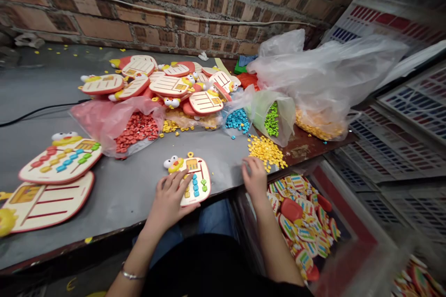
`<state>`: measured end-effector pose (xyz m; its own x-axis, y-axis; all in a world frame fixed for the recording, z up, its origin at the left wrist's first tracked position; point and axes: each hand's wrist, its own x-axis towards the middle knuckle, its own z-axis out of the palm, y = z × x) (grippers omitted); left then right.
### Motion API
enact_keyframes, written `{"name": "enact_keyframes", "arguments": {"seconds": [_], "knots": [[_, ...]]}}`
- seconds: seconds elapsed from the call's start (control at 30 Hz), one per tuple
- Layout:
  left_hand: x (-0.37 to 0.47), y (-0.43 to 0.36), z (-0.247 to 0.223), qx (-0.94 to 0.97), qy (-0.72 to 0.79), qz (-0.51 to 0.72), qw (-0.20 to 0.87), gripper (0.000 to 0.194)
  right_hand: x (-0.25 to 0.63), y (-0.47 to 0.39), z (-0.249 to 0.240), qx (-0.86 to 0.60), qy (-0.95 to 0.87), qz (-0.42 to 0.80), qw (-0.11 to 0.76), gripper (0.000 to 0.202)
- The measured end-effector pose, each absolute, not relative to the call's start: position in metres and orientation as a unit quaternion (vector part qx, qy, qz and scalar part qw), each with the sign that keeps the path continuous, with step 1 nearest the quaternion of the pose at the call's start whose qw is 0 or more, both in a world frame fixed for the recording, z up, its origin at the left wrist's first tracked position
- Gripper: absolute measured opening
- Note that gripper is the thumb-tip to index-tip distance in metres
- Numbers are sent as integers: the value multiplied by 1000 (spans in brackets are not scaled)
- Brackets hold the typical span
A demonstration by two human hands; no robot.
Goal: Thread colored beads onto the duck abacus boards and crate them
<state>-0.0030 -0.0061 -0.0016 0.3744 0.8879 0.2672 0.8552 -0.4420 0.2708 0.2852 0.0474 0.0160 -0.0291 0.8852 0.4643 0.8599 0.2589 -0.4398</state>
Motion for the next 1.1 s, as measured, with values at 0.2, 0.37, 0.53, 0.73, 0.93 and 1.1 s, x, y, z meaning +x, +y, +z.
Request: {"name": "enact_keyframes", "arguments": {"seconds": [0.2, 0.37, 0.53, 0.73, 0.93, 1.1], "knots": [[-3, -7, -1, 827, 528, 190, 43, 73, 323, 54, -15, -673, -682, 3, 288, 27], [-3, -7, 0, 827, 532, 177, 41, 73, 271, 59, 3, -556, -701, 126, 429, 20], [-2, -7, 1, 825, 537, 173, 33, 74, 206, 74, 15, -437, -766, 241, 404, 21], [-3, -7, -1, 830, 529, 173, 26, 72, 180, 86, 7, -468, -821, 162, 284, 14], [-5, -5, -8, 831, 521, 197, 8, 70, 219, 57, 23, -386, -836, 232, 313, 7], [-7, -4, -13, 834, 512, 208, -9, 68, 327, 101, 35, -562, -649, 82, 505, 18]]}}
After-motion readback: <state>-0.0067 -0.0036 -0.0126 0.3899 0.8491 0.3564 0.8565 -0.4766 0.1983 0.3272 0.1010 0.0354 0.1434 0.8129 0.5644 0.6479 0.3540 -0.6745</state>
